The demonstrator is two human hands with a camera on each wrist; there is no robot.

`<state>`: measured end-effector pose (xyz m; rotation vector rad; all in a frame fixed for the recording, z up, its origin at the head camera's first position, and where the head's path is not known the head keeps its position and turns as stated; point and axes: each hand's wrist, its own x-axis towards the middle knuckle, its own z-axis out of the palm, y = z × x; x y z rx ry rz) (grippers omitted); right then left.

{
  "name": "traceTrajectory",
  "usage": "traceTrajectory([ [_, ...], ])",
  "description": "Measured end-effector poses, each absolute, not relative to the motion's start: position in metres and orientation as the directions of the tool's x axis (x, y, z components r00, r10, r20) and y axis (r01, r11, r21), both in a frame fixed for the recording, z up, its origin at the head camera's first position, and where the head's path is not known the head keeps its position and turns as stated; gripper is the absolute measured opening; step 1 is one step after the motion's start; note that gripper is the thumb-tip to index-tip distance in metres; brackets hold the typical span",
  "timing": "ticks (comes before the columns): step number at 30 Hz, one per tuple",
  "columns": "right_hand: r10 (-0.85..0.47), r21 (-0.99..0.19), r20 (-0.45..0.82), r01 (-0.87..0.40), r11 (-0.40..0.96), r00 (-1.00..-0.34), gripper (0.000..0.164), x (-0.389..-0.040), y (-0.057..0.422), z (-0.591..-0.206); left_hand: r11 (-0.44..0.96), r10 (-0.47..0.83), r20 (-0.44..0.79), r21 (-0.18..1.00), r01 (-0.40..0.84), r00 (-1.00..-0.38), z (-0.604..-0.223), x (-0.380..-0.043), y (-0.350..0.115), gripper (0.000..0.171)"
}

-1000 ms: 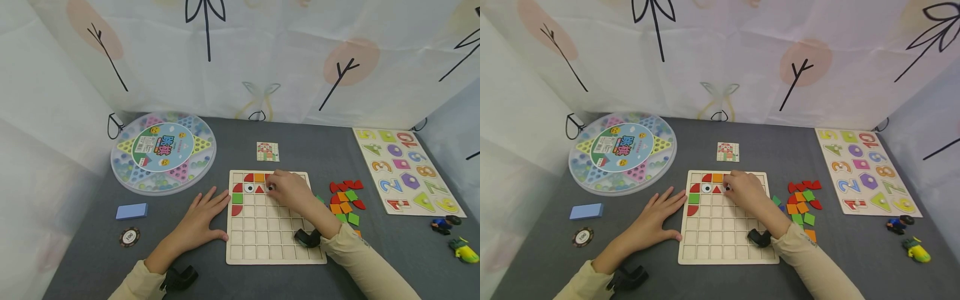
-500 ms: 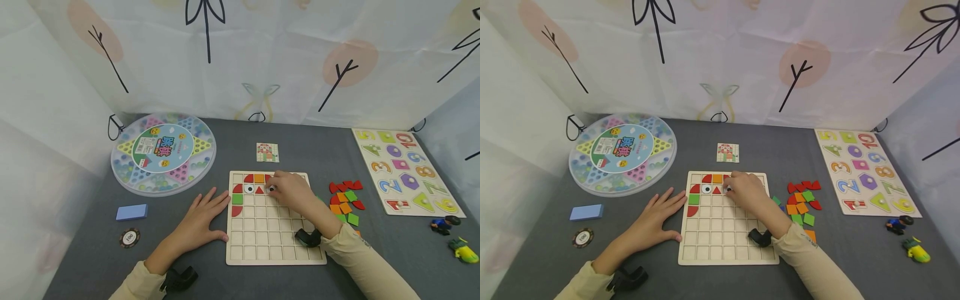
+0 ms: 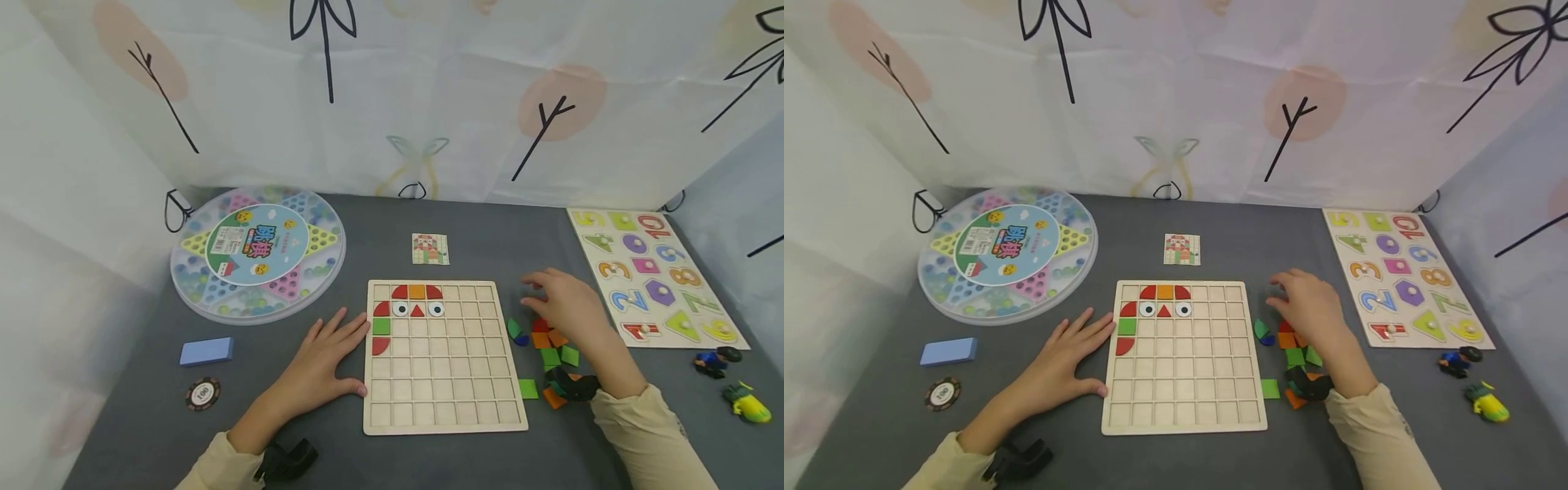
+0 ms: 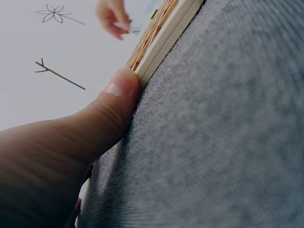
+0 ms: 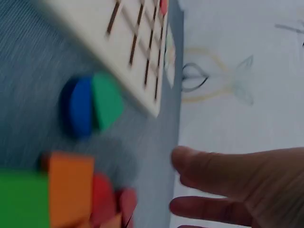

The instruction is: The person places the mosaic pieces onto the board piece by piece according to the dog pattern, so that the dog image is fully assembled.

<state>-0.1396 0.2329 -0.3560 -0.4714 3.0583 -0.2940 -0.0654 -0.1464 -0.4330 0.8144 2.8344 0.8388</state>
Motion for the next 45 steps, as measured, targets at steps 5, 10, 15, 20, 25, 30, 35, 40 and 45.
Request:
traceTrajectory([
  [5, -0.319, -0.181, -0.136, -0.293, 0.939, -0.938, 0.036, -0.146, 0.257, -0.361, 0.709, 0.507, 0.08, 0.528, 0.468, -0.858, -0.434, -0.065, -0.149, 0.098],
  [10, -0.375, -0.213, -0.132, -0.343, 0.915, -0.918, 0.029, -0.149, 0.263, -0.368, 0.711, 0.51, 0.079, 0.522, 0.471, -0.857, -0.435, -0.065, -0.148, 0.098],
  [15, -0.387, -0.164, -0.096, -0.369, 0.915, -0.917, 0.022, -0.151, 0.261, -0.374, 0.706, 0.516, 0.085, 0.521, 0.48, -0.852, -0.435, -0.066, -0.147, 0.098],
  [20, -0.383, -0.099, -0.071, -0.376, 0.921, -0.921, 0.018, -0.152, 0.258, -0.377, 0.705, 0.52, 0.083, 0.52, 0.482, -0.85, -0.435, -0.066, -0.147, 0.098],
  [25, -0.388, -0.091, -0.057, -0.382, 0.92, -0.92, 0.02, -0.152, 0.26, -0.379, 0.707, 0.522, 0.08, 0.516, 0.483, -0.849, -0.434, -0.066, -0.146, 0.097],
  [30, -0.42, -0.111, -0.053, -0.412, 0.904, -0.906, 0.023, -0.152, 0.261, -0.381, 0.712, 0.515, 0.078, 0.515, 0.477, -0.854, -0.433, -0.066, -0.147, 0.097],
  [35, -0.447, -0.124, 0.018, -0.445, 0.887, -0.894, 0.021, -0.149, 0.253, -0.38, 0.715, 0.515, 0.067, 0.517, 0.471, -0.855, -0.433, -0.066, -0.147, 0.098],
  [40, -0.568, -0.177, 0.152, -0.588, 0.79, -0.809, 0.023, -0.139, 0.206, -0.367, 0.716, 0.514, 0.067, 0.515, 0.471, -0.855, -0.432, -0.066, -0.148, 0.098],
  [45, -0.71, -0.183, 0.16, -0.727, 0.661, -0.686, 0.022, -0.13, 0.143, -0.365, 0.714, 0.515, 0.066, 0.518, 0.47, -0.855, -0.432, -0.066, -0.146, 0.098],
])
